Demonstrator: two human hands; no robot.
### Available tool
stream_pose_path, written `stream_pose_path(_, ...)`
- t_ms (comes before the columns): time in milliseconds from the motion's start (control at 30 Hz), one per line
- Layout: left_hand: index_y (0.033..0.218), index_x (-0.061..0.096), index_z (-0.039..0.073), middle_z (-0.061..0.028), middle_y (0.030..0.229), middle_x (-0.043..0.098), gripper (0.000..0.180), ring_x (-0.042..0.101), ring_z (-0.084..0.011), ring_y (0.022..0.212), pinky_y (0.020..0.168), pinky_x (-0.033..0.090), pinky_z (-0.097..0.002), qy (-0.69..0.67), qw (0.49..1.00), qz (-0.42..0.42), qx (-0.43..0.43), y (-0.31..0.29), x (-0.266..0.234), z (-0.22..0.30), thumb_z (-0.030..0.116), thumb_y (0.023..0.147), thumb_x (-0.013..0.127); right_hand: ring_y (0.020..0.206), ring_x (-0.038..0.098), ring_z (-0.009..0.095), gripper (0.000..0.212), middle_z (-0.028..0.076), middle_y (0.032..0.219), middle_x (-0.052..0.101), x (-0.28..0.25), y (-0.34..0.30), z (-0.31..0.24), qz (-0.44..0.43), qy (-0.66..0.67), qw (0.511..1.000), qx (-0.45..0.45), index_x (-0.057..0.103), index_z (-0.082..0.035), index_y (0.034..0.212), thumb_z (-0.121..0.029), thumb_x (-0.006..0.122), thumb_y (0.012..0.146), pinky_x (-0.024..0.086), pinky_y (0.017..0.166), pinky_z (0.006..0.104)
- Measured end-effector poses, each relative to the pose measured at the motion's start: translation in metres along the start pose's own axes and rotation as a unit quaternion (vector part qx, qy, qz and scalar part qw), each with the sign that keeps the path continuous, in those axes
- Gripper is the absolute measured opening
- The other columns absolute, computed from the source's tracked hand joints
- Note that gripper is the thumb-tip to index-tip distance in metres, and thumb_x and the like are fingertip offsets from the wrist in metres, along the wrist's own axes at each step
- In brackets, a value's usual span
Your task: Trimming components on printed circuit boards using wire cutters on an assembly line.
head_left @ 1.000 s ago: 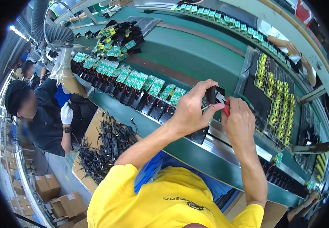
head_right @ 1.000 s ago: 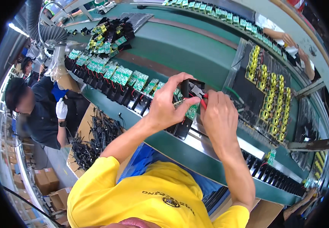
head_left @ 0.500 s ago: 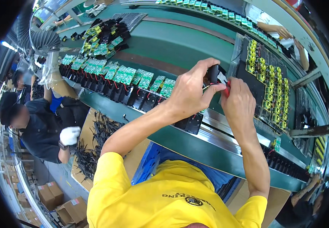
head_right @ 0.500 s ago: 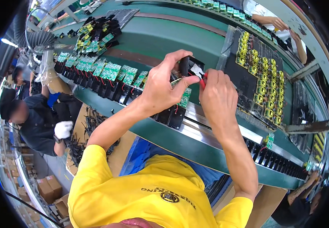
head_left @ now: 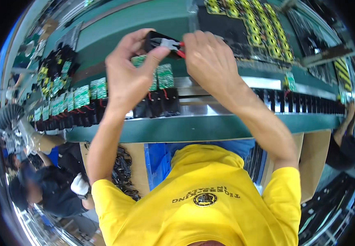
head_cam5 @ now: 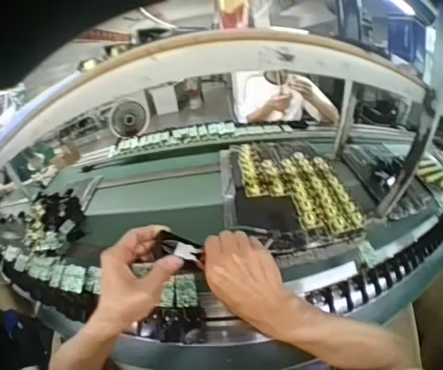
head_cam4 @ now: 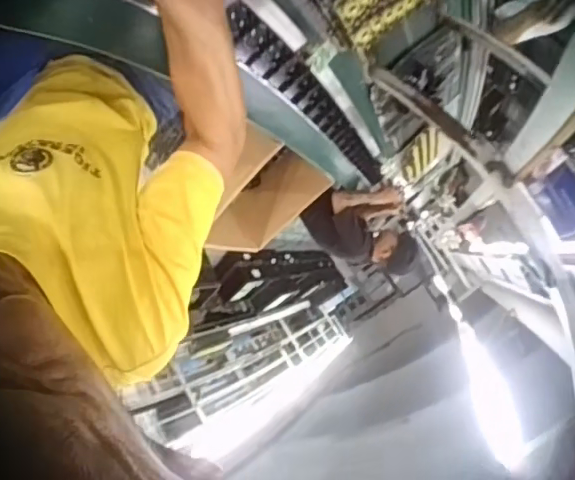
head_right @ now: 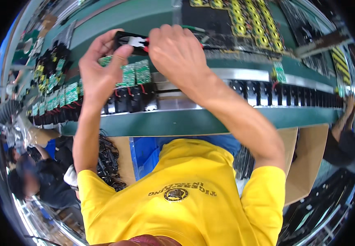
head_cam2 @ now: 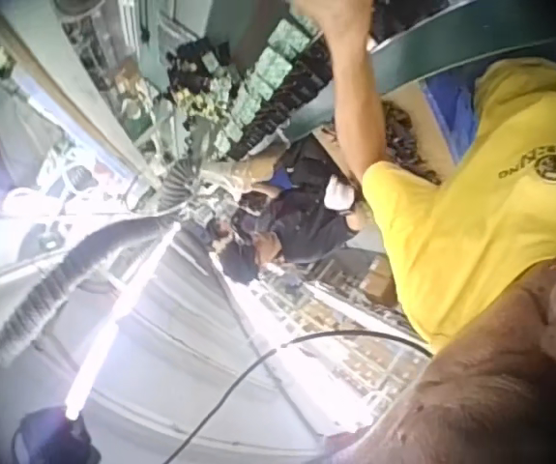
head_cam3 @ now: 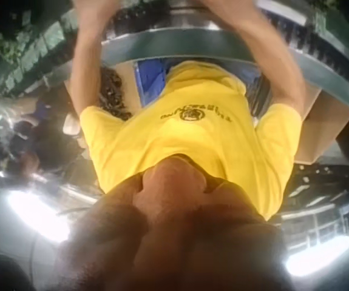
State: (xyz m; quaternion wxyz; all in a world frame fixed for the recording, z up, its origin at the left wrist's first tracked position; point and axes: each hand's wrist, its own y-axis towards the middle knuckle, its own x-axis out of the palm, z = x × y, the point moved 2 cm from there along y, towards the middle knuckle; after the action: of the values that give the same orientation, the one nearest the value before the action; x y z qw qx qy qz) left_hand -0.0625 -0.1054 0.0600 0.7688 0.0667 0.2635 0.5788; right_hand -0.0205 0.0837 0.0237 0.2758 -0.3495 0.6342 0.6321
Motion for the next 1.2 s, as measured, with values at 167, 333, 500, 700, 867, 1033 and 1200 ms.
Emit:
stream_pose_path(167, 0.137, 0.072, -0.003, -0.0101, 0.107, 0.081, 0.047, 0.069, -0.0158, 0.087, 0.081, 0.058, -0.0291, 0.031, 0.997, -0.069, -0.011, 0.0, 0.002, -0.007, 0.001, 0.092, 0.087, 0.078, 0.07, 0.032, 0.015, 0.01, 0.092, 0.071, -0.016, 0.003, 0.009, -0.162, 0.079, 0.984, -0.011, 0.069, -0.006, 0.104, -0.017, 0.074, 0.094, 0.058, 0.072, 0.0419)
stream_pose_path(333, 0.141, 0.069, -0.003, -0.0101, 0.112, 0.08, 0.051, 0.07, -0.0167, 0.092, 0.083, 0.058, -0.0296, 0.052, 0.993, -0.109, 0.007, 0.005, 0.001, -0.005, 0.001, 0.093, 0.086, 0.076, 0.072, 0.036, 0.014, 0.015, 0.091, 0.075, -0.015, -0.007, 0.015, -0.156, 0.1, 0.983, 0.002, 0.07, -0.002, 0.101, -0.014, 0.072, 0.095, 0.06, 0.073, 0.0449)
stream_pose_path(500, 0.146, 0.065, -0.002, -0.011, 0.121, 0.079, 0.055, 0.072, -0.0183, 0.099, 0.087, 0.059, -0.0289, 0.045, 0.99, -0.13, 0.016, 0.006, 0.004, -0.009, 0.001, 0.095, 0.084, 0.075, 0.074, 0.041, 0.016, 0.022, 0.092, 0.079, -0.018, -0.016, 0.014, -0.056, 0.11, 0.992, 0.01, 0.07, 0.003, 0.099, -0.013, 0.07, 0.095, 0.06, 0.073, 0.0487)
stream_pose_path(700, 0.15, 0.064, 0.0, -0.012, 0.123, 0.079, 0.061, 0.074, -0.0213, 0.102, 0.086, 0.059, -0.0311, 0.112, 0.979, -0.07, 0.157, -0.005, 0.019, -0.03, 0.005, 0.093, 0.088, 0.075, 0.075, 0.042, 0.016, 0.023, 0.093, 0.079, -0.03, -0.01, 0.01, -0.264, 0.296, 0.91, 0.119, 0.071, 0.004, 0.1, -0.011, 0.072, 0.093, 0.06, 0.072, 0.0485)
stream_pose_path(867, 0.15, 0.064, 0.002, -0.0125, 0.125, 0.078, 0.064, 0.074, -0.0219, 0.1, 0.086, 0.06, -0.032, 0.207, 0.953, -0.068, 0.209, -0.008, 0.017, -0.029, 0.009, 0.092, 0.092, 0.073, 0.074, 0.04, 0.014, 0.021, 0.09, 0.078, -0.028, -0.012, 0.007, -0.308, 0.3, 0.895, 0.118, 0.07, 0.003, 0.1, -0.008, 0.074, 0.091, 0.059, 0.072, 0.0478)
stream_pose_path(1033, 0.148, 0.065, 0.003, -0.0118, 0.13, 0.077, 0.061, 0.074, -0.023, 0.097, 0.087, 0.06, -0.0336, 0.12, 0.983, -0.1, 0.1, 0.009, 0.014, -0.003, 0.004, 0.092, 0.089, 0.07, 0.068, 0.038, 0.009, 0.019, 0.082, 0.073, -0.022, -0.014, 0.02, 0.055, 0.104, 0.993, -0.006, 0.068, 0.003, 0.095, -0.005, 0.071, 0.095, 0.053, 0.068, 0.05)
stream_pose_path(1200, 0.144, 0.069, 0.002, -0.0103, 0.122, 0.08, 0.057, 0.073, -0.0214, 0.095, 0.088, 0.059, -0.032, 0.144, 0.976, -0.073, 0.144, 0.002, 0.015, -0.01, -0.001, 0.091, 0.087, 0.068, 0.064, 0.035, 0.013, 0.016, 0.082, 0.072, -0.026, -0.003, 0.013, -0.184, 0.283, 0.936, 0.104, 0.068, 0.001, 0.101, -0.012, 0.072, 0.101, 0.051, 0.068, 0.0467)
